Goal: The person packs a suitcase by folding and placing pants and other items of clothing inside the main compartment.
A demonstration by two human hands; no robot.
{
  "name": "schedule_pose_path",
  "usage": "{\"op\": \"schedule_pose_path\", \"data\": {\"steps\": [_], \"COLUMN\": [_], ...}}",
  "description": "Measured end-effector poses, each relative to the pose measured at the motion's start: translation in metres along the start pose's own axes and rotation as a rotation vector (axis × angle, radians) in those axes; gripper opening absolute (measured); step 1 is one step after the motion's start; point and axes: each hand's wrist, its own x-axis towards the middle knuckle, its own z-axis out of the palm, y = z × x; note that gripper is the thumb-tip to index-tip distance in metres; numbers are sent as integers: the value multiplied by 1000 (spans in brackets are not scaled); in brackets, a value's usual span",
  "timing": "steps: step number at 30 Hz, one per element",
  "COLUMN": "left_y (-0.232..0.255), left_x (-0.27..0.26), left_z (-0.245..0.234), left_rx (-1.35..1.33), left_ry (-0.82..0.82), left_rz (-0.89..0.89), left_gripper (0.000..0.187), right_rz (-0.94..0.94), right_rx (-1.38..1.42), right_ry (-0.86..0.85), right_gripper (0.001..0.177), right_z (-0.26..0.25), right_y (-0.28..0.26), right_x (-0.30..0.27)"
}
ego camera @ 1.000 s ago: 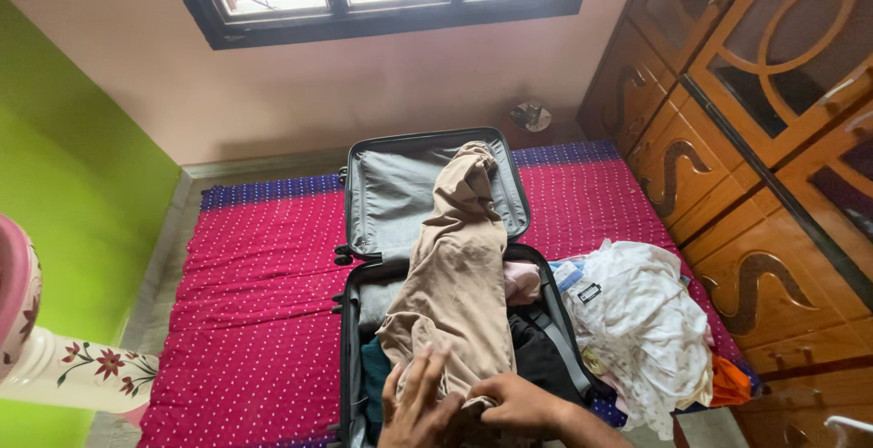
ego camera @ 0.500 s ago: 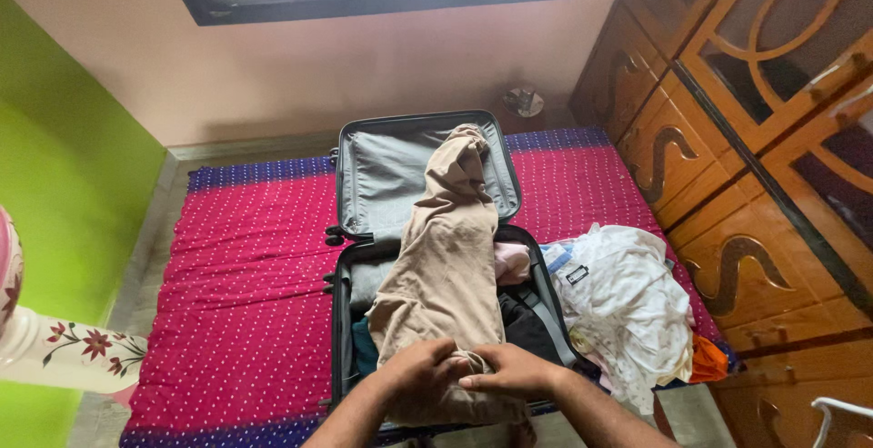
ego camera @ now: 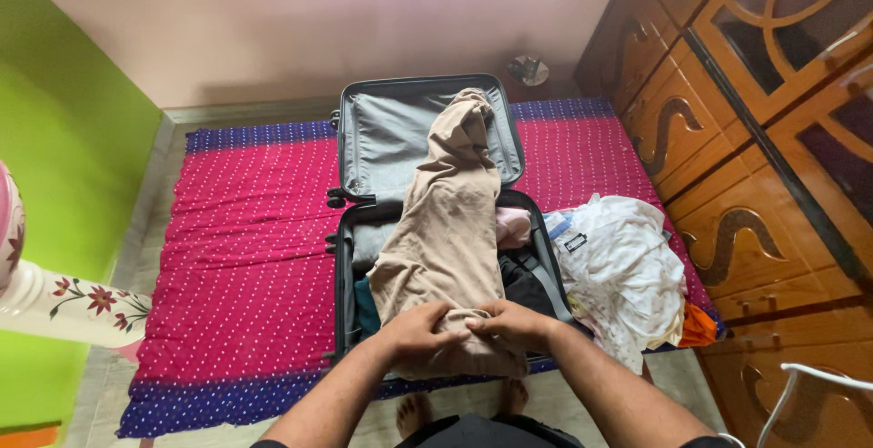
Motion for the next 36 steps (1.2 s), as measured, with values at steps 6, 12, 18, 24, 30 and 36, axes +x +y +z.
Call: {"op": "schedule_pose_path", "data": {"steps": [6,12,18,24,30,36], "left_y": [38,19,5,-20,-18,29], "left_x": [-50,-43,-20,6,-5,-39], "left_z": [2,19,10,7,-5,-16], "left_rx": [613,427,171,11,-363,487], "left_ry": [252,108,63,-163,-318,-79], "left_rz": [356,110,26,-110,-133,129], "left_gripper": [123,64,38,44,61,126], "right_rz": [27,-6,-315,-453,-269,-164], "right_rx": [156,-354,-1143,-1258,-891,-810], "right_ry": [18,131,202,193,81,-103], "right_gripper": [35,34,32,49,46,42], "right_z": [4,11,52,72,44,20], "right_y": [-3,-4,-48,-54,-36,-38], "right_x": [-5,-1,-35,-56,-31,-8]}}
